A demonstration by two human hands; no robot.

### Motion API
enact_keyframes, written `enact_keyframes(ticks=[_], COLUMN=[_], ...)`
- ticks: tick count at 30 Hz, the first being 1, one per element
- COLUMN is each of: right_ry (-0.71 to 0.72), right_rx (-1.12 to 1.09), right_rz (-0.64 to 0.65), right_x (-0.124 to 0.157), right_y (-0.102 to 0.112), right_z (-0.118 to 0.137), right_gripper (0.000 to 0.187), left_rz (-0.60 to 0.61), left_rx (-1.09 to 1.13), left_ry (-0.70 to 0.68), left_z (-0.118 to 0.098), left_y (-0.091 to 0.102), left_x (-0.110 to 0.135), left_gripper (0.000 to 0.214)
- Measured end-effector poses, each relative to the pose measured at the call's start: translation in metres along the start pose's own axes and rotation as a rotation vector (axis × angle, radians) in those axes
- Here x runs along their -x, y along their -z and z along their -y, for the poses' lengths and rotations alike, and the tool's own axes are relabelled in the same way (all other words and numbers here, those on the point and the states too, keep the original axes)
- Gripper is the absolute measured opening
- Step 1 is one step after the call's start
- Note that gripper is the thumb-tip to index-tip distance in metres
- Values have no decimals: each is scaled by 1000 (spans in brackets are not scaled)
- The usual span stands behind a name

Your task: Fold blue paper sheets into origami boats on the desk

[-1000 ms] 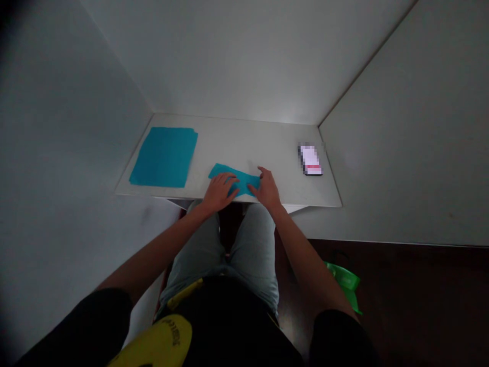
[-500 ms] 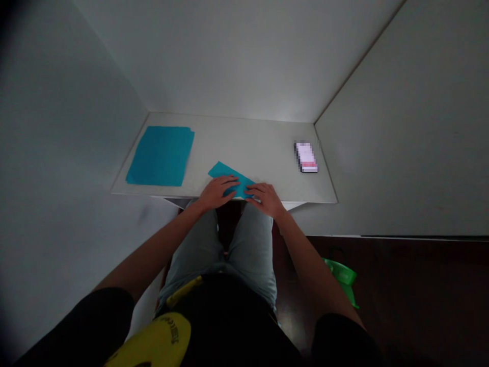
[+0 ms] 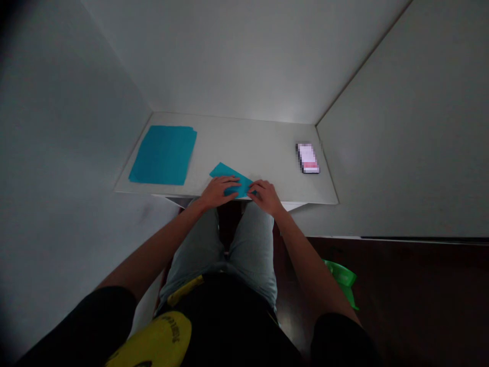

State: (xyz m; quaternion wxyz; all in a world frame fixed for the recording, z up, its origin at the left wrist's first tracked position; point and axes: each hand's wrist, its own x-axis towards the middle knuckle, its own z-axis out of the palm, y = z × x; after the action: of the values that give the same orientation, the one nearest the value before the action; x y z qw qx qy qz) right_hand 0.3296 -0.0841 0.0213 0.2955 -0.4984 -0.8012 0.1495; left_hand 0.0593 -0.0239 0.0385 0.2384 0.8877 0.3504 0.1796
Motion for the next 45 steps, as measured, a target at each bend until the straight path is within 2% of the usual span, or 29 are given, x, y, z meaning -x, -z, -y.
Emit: enact_keyframes(ticks=[7, 13, 15, 17, 21, 23, 25, 27, 30, 33, 36, 39, 40, 43, 45], right_ry=[-107, -107, -93, -91, -90, -92, -99, -108, -141, -162, -142, -119, -116, -110, -90], right_rx=[153, 315, 315, 319, 320, 299, 277, 254, 221, 180, 112, 76, 81, 110, 117], right_rz=[-79, -78, -94, -110, -105, -103, -115, -133, -159, -141, -65, 31, 62, 149, 205], right_x=[-6, 1, 8, 15, 27, 29, 31, 31, 29, 23, 14, 2, -3, -17, -25], right_y=[-3, -8, -10, -12, -10, -8, -7, -6, -6, -2, 6, 16, 19, 24, 26], right_z=[10, 25, 30, 34, 37, 36, 33, 28, 21, 13, 3, -8, -12, -27, -35], right_gripper=[20, 27, 29, 31, 39, 39, 38, 37, 34, 32, 30, 30, 32, 54, 65], left_rz=[-33, -158, -169, -140, -60, -56, -43, -26, -21, 4, 52, 70, 62, 31, 37], left_rx=[-39, -125, -149, -165, -193, -214, -221, -206, -159, -99, -16, 35, 39, 42, 44], left_ry=[28, 139, 157, 130, 46, 45, 19, -20, -61, -101, -116, -53, -4, 152, 203], left_z=[-6, -25, -31, -31, -15, 0, 16, 30, 46, 56, 61, 64, 64, 66, 68], left_y=[0, -17, -21, -20, -1, 11, 21, 27, 31, 35, 43, 49, 51, 52, 52], left_x=[2, 11, 15, 19, 34, 45, 57, 66, 70, 63, 50, 35, 31, 20, 14], left_gripper=[36, 37, 42, 57, 100, 103, 89, 66, 41, 31, 22, 16, 20, 53, 64])
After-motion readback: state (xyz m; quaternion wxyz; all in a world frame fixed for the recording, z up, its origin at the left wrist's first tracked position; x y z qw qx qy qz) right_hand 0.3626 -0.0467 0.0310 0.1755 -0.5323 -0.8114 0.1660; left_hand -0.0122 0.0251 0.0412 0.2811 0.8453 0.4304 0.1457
